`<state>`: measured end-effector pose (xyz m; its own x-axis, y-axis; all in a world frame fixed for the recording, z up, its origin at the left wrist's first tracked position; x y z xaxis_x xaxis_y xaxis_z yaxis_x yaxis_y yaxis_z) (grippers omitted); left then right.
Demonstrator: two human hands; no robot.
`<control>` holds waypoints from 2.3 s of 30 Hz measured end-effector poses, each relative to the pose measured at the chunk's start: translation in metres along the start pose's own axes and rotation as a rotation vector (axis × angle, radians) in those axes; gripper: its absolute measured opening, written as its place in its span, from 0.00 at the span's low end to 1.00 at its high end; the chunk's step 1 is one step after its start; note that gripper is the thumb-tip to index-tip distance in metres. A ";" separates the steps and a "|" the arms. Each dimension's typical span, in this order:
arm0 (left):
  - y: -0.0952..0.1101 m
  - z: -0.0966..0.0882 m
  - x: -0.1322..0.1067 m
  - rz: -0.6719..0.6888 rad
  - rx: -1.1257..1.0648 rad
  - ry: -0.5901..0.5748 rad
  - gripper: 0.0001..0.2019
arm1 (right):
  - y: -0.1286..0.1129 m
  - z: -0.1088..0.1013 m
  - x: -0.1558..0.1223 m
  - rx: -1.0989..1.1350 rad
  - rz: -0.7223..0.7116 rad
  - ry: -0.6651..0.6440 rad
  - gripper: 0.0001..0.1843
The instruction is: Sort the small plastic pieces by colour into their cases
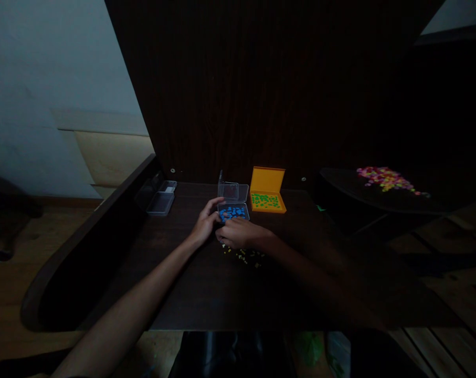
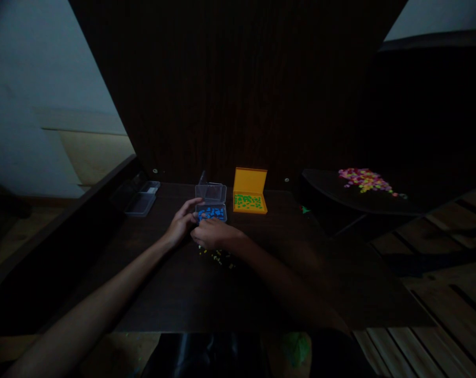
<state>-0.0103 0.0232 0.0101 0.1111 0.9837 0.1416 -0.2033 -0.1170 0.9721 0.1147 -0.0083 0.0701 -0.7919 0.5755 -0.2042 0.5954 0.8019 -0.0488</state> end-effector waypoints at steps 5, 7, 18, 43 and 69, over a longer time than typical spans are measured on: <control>0.000 0.001 0.000 0.005 0.005 -0.006 0.28 | 0.014 -0.020 -0.012 0.093 -0.053 0.052 0.09; -0.001 0.002 -0.001 -0.004 -0.004 -0.016 0.29 | 0.026 -0.031 -0.019 0.166 0.009 0.147 0.10; -0.008 0.013 -0.008 -0.003 -0.029 -0.075 0.30 | 0.043 -0.015 -0.013 -0.067 0.294 0.247 0.17; -0.003 0.011 -0.007 -0.016 -0.072 -0.055 0.29 | 0.049 -0.018 -0.012 0.023 0.151 0.262 0.13; -0.004 0.009 -0.008 -0.065 -0.094 -0.087 0.27 | 0.096 0.080 -0.093 0.522 0.483 1.030 0.16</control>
<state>-0.0014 0.0140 0.0070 0.2101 0.9727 0.0990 -0.2831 -0.0364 0.9584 0.2566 0.0019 0.0060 -0.0756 0.8396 0.5379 0.6506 0.4503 -0.6115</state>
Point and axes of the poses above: each hand's wrist, its own x-axis towards the middle knuckle, its own z-axis out of the palm, y = z × x, the point moved 2 cm from there along x, towards the middle knuckle, and after that the axes turned 1 degree about z, right-handed, at the moved point
